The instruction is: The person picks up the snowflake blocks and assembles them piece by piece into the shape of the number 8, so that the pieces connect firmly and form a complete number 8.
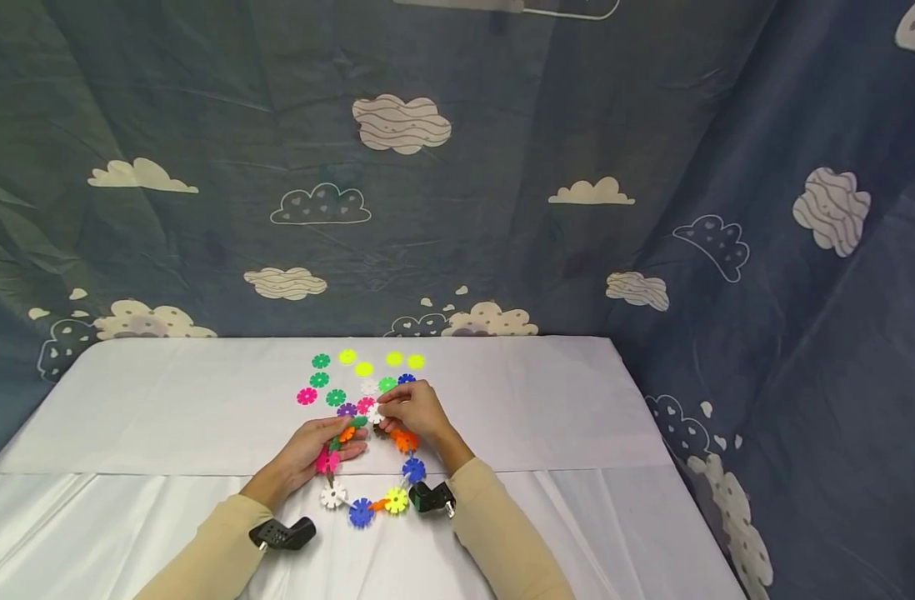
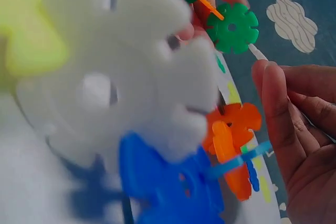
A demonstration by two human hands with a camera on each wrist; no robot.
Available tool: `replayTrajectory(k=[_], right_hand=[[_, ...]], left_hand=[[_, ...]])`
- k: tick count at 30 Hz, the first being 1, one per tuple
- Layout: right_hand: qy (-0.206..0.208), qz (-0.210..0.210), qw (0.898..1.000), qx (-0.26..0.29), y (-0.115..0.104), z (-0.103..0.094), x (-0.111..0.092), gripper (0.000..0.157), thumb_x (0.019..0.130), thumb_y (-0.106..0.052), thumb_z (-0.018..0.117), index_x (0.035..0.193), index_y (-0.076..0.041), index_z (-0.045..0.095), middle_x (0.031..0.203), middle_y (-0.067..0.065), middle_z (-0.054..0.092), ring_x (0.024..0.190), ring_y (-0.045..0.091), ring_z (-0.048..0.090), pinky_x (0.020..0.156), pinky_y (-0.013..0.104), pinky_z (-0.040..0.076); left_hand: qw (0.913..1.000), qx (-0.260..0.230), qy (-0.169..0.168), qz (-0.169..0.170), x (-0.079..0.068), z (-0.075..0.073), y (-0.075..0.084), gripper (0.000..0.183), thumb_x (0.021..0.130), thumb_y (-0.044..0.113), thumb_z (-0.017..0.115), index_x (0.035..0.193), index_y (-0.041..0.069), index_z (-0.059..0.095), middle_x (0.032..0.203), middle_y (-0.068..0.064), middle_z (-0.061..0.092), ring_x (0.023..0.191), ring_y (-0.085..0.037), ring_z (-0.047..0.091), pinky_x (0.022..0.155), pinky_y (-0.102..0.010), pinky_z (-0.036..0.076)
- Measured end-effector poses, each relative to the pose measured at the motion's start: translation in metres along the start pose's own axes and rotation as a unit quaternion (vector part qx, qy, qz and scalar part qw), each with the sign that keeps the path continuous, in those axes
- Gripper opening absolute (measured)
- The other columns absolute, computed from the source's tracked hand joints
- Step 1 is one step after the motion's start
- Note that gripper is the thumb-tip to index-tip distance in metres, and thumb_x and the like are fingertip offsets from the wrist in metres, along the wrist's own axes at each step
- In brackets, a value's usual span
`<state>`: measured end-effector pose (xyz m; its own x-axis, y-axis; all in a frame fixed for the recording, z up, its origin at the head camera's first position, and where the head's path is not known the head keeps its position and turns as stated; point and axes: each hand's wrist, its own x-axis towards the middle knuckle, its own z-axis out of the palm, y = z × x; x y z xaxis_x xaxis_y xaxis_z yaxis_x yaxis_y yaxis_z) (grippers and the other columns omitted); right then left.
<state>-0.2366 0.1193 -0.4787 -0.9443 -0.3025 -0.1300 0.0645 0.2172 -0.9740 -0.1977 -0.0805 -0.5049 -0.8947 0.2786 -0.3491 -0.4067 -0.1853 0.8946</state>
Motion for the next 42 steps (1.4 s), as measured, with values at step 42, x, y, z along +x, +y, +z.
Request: replayTrajectory(k=[42], right_hand=[[-0.020,-0.045,0.959,-0.280,0.013,-0.004,-0.009,0.029,0.080,-0.026,0.078,0.100,-0.006,0.071,0.083,-0.002,0.061,0.073,0.011,0.048,0.064,0.023,0.041]], left_hand=[[0.9967,0.079,0.020,0.002,0.002,0.004,0.004,0.049,0.094,0.014,0.063,0.137,-0.003,0.046,0.082,-0.010,0.058,0.066,-0.016,0.068,0.070,-0.030,0.060]])
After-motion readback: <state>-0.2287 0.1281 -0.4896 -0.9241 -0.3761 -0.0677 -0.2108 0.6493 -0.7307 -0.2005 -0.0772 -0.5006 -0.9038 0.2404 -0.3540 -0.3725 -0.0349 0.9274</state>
